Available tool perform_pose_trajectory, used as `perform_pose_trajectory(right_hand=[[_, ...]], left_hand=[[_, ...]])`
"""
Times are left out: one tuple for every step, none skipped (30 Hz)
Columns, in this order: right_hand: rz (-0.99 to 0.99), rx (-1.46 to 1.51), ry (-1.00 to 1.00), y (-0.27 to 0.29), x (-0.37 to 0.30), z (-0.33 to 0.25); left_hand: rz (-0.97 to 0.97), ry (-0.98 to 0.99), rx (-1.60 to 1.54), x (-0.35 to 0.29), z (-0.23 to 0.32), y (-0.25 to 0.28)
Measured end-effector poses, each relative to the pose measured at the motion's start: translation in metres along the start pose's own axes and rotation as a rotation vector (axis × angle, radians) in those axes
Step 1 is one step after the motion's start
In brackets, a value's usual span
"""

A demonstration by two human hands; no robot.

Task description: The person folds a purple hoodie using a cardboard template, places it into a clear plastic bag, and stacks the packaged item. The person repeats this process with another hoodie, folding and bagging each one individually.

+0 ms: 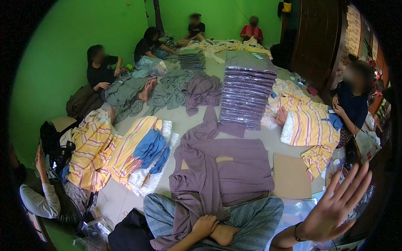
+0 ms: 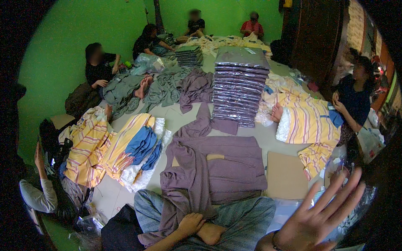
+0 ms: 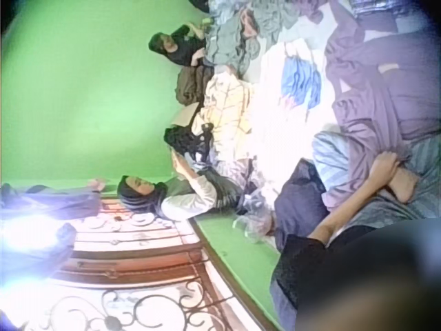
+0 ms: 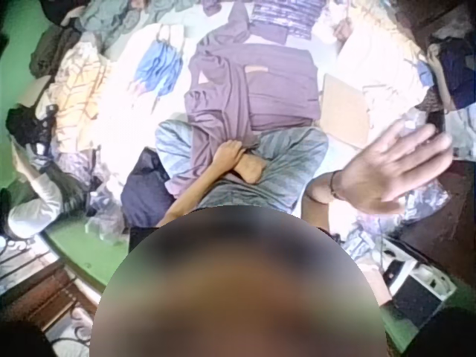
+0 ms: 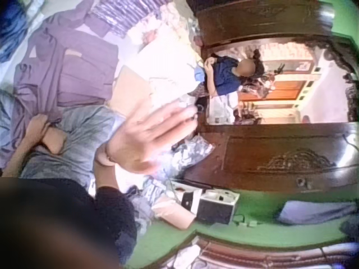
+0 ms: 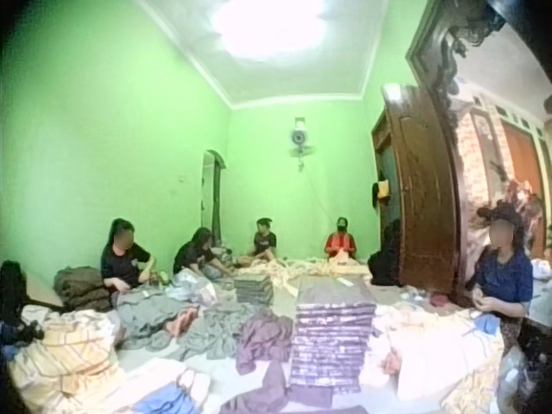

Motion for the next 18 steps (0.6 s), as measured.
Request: perform_pose_trajectory(right_hand=[[0.027, 0.018, 0.011, 0.002, 0.002, -0.002], [-0.19, -0.111, 0.021, -0.02, -0.006, -0.002], [-0.407, -0.232, 0.058, -0.042, -0.018, -0.002], [-1.004, 0.126, 0.153, -0.085, -0.065, -0.016], [-1.499, 0.367, 0.128, -0.097, -0.118, -0.026], [-1.704, 0.435, 0.11, -0.096, -0.144, -0.03], [-1.716, 0.463, 0.096, -0.096, -0.146, -0.03], [-1.581, 0.462, 0.078, -0.097, -0.13, -0.028], [-1.314, 0.462, 0.058, -0.094, -0.099, -0.024], [-0.888, 0.435, 0.022, -0.076, -0.052, -0.014], [-0.428, 0.417, -0.066, -0.041, -0.012, -0.001], [0.03, 0.384, -0.08, 0.005, 0.01, 0.011], [0.015, 0.397, -0.02, 0.006, 0.02, 0.007], [-0.068, 0.413, 0.03, -0.001, 0.017, 0.002], [-0.179, 0.467, 0.072, -0.01, 0.014, -0.003], [-0.439, 0.462, 0.078, -0.035, 0.0, -0.009], [-0.714, 0.474, 0.079, -0.058, -0.024, -0.016], [-0.984, 0.479, 0.079, -0.078, -0.055, -0.022]], left_hand=[[0.001, 0.005, -0.007, 0.0, -0.001, 0.0], [0.004, 0.012, -0.014, 0.001, -0.001, -0.001], [0.002, 0.01, -0.006, 0.001, -0.001, -0.001], [-0.003, 0.006, 0.005, 0.001, -0.001, -0.002], [-0.031, 0.011, 0.021, 0.001, -0.002, -0.004], [-0.017, 0.0, 0.023, 0.0, -0.001, -0.003], [-0.023, -0.002, 0.03, -0.001, -0.001, -0.004], [-0.005, -0.007, 0.042, -0.001, -0.001, -0.003], [-0.021, 0.002, 0.035, -0.001, -0.002, -0.006], [-0.018, 0.008, 0.033, -0.002, -0.003, -0.006], [-0.02, 0.012, 0.037, -0.002, -0.003, -0.007], [-0.018, 0.012, 0.026, -0.001, -0.004, -0.007], [-0.019, 0.011, 0.019, -0.001, -0.004, -0.008], [-0.036, 0.025, 0.018, 0.0, -0.006, -0.01], [-0.055, 0.029, 0.001, 0.001, -0.006, -0.012], [-0.094, 0.051, -0.008, 0.0, -0.009, -0.016], [-0.149, 0.082, -0.011, -0.002, -0.012, -0.021], [-0.13, 0.075, -0.021, -0.002, -0.011, -0.018]])
Point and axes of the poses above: each hand's wrist, its own x-axis towards the middle knuckle, its own y-axis out of the back of the hand, z = x × y, the point moved 10 cm from there along x, towards the middle knuckle, and after that the axes turned 2 degrees about z, right-handed, at the moved point
